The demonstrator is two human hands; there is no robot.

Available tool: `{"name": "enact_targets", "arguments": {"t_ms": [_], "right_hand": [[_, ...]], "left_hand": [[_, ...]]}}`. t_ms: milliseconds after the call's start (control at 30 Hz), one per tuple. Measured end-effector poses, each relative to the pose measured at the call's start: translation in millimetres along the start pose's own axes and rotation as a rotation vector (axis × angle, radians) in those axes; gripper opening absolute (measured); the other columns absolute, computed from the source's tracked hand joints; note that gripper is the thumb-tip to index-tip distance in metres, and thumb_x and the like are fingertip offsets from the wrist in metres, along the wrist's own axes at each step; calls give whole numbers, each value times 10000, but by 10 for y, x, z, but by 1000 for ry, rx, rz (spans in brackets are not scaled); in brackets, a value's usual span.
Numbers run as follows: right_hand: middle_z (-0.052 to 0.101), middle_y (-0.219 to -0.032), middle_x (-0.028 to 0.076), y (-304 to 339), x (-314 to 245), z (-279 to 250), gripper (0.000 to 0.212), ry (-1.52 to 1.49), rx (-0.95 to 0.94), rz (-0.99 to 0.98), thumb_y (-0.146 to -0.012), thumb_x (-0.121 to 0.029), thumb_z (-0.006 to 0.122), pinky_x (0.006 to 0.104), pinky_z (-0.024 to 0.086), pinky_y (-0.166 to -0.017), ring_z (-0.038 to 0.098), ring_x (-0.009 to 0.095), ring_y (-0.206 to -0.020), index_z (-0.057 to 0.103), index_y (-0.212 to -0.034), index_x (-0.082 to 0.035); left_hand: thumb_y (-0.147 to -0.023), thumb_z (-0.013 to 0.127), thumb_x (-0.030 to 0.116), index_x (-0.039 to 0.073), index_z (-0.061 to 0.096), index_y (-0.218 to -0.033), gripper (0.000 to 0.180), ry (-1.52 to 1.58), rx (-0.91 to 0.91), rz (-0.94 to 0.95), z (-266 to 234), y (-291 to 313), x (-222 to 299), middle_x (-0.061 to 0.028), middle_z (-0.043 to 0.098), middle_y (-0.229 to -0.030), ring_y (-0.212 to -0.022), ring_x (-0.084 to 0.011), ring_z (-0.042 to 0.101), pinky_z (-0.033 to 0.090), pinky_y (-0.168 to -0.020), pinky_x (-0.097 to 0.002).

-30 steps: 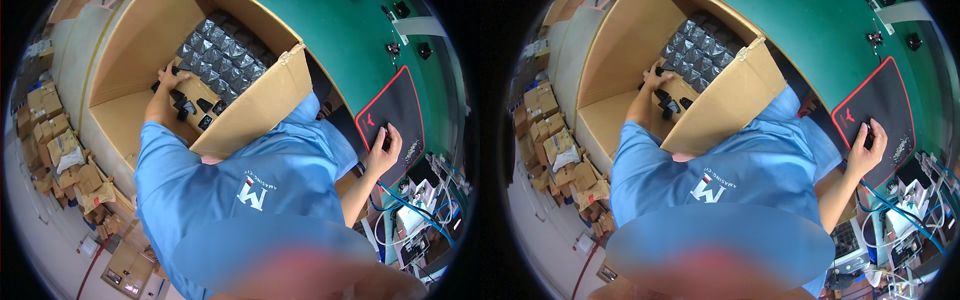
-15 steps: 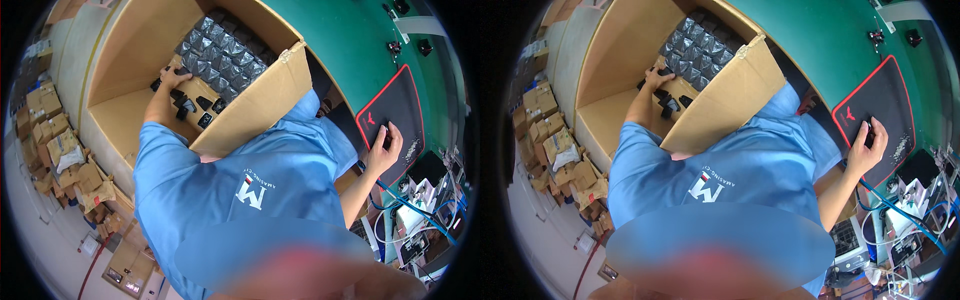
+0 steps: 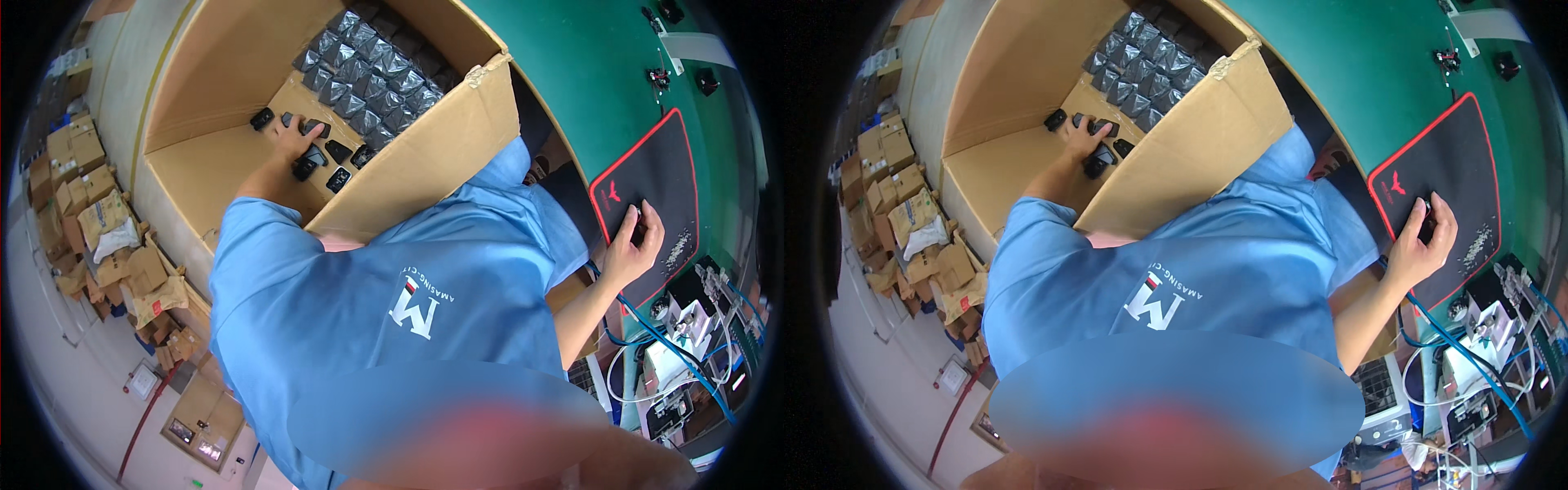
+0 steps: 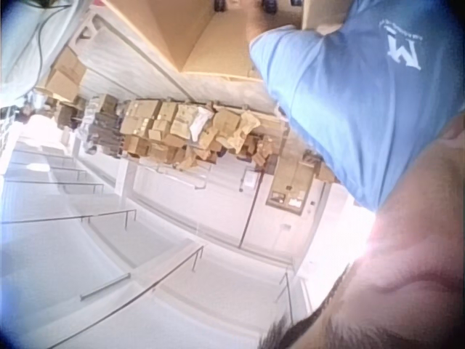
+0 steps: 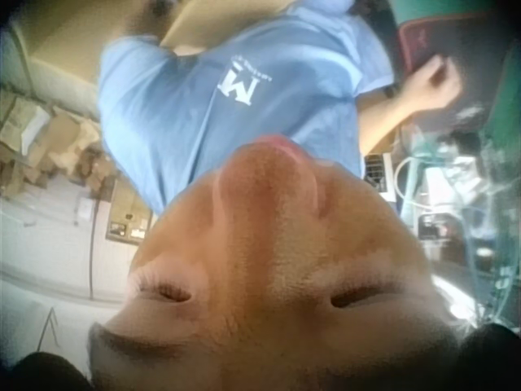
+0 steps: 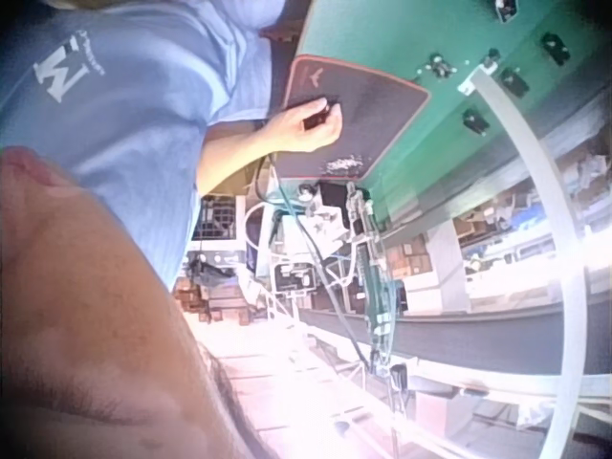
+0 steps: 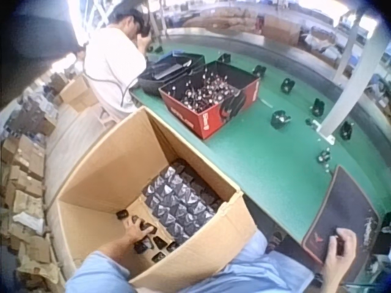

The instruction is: Manually assemble electronic components into housings and secure with an electric screwdriver.

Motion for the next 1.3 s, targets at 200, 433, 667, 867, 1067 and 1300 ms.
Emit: {"name": "enact_targets", "arguments": {"t_ms": [200, 433, 667, 867, 1067, 1300], "right_hand": [[736, -1109, 97, 30, 36, -17, 197, -4, 9, 32, -913, -83, 780, 304, 546, -810, 704, 200, -976, 747, -1104, -42], [735, -1104, 101, -2, -37, -7, 190, -6, 13, 11, -908, -62, 772, 314, 554, -827, 704, 210, -973, 744, -1095, -38], [732, -1107, 105, 18, -21, -18, 198, 1, 16, 13, -899, -49, 775, 324, 556, -832, 701, 218, -981, 743, -1094, -42], [731, -1114, 113, -7, -59, 13, 209, -12, -7, 15, -896, -50, 777, 342, 554, -862, 695, 239, -1024, 744, -1103, -45], [735, -1110, 107, 8, -76, -12, 204, -13, 5, -19, -896, -51, 776, 349, 553, -877, 697, 247, -1028, 746, -1098, -52], [740, -1107, 98, -31, -88, 1, 207, -13, 6, -40, -888, -60, 781, 366, 532, -915, 689, 266, -1040, 745, -1091, -58]], "left_hand": [[-702, 788, 758, 231, 565, -1405, 907, 236, 16, -331, -133, 158, 309, -269, 253, -1599, -1457, -507, 279, 326, -1186, -530], [-635, 911, 608, 230, 528, -1419, 951, 342, 34, -164, 150, 172, 228, -303, 205, -1590, -1445, -507, 289, 341, -1177, -515], [-637, 911, 619, 217, 508, -1444, 988, 260, 52, -210, -95, 246, 610, -281, 238, -1574, -1412, -504, 333, 359, -1165, -516], [-607, 960, 417, 212, 519, -1409, 938, 297, 17, -155, 48, 152, 281, -233, 397, -1434, -1314, -449, 477, 423, -1132, -456], [-654, 853, 157, 142, 668, -1175, 554, 311, 241, -16, -566, 82, 55, -215, 517, -1262, -1234, -398, 529, 472, -1069, -433], [-735, 830, 121, 102, 679, -1116, 410, 553, 308, 56, -1109, 56, 47, -182, 571, -1248, -1201, -363, 540, 459, -1057, -424]]}}
Point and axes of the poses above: each hand's wrist, its own y-axis away from the middle knuckle, its own z-axis out of the palm, x = y × z, the point moved 8 cm from there along -y, towards the middle knuckle
